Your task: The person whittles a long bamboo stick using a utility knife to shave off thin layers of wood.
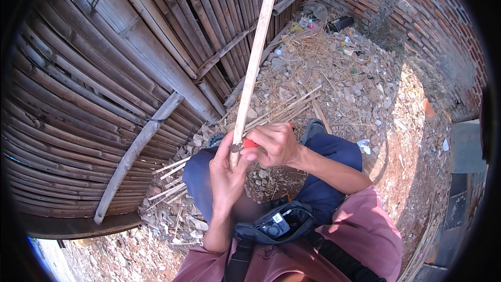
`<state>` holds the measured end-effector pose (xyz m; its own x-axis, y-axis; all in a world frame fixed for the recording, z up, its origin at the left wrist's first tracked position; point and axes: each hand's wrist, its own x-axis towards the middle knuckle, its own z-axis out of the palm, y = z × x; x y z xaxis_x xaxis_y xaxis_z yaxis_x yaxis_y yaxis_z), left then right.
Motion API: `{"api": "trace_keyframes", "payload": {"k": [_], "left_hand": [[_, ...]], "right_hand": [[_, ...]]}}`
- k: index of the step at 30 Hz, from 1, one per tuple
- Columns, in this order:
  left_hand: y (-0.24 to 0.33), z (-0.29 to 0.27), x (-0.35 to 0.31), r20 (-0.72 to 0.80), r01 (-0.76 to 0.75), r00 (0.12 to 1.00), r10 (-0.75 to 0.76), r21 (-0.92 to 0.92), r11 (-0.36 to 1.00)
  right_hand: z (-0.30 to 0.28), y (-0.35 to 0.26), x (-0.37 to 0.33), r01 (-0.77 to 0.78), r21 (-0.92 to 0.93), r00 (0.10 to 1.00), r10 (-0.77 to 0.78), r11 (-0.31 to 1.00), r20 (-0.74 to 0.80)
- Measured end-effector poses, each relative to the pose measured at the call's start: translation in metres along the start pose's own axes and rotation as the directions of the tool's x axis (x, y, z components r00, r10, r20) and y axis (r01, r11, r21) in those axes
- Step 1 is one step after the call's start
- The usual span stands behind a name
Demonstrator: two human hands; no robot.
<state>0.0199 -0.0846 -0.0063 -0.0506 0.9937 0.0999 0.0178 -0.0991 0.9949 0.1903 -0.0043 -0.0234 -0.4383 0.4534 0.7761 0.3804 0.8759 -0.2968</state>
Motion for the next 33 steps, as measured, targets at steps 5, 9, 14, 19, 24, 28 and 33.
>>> {"api": "trace_keyframes", "payload": {"k": [5,9,14,19,24,28,33], "left_hand": [[0.001,0.005,-0.002,-0.040,0.005,0.999,-0.006,-0.012,1.000],[-0.001,0.002,0.000,0.000,-0.029,1.000,0.029,-0.004,1.000],[-0.011,-0.006,0.003,0.059,-0.027,0.998,0.031,-0.071,0.997],[-0.006,-0.011,0.003,0.111,-0.009,0.994,0.022,-0.115,0.993],[-0.004,-0.010,0.001,0.115,0.024,0.993,-0.006,-0.158,0.987],[-0.007,-0.008,0.001,0.098,0.001,0.995,0.018,-0.192,0.981],[-0.009,-0.008,0.000,0.082,0.023,0.997,-0.008,-0.180,0.983]], "right_hand": [[-0.002,0.000,0.001,-0.043,0.033,0.999,0.043,0.999,-0.010],[-0.001,0.004,-0.001,-0.026,0.050,1.000,0.025,0.998,0.011],[-0.001,0.008,-0.002,0.015,0.093,0.996,-0.023,0.996,0.085],[-0.002,0.006,-0.001,0.029,0.102,0.994,-0.039,0.994,0.100],[-0.003,0.003,0.000,0.051,0.053,0.995,-0.055,0.997,0.080],[0.000,0.003,-0.002,0.050,0.039,0.998,-0.052,0.998,0.047],[-0.001,0.002,-0.002,0.036,0.025,0.998,-0.038,0.999,0.050]]}}
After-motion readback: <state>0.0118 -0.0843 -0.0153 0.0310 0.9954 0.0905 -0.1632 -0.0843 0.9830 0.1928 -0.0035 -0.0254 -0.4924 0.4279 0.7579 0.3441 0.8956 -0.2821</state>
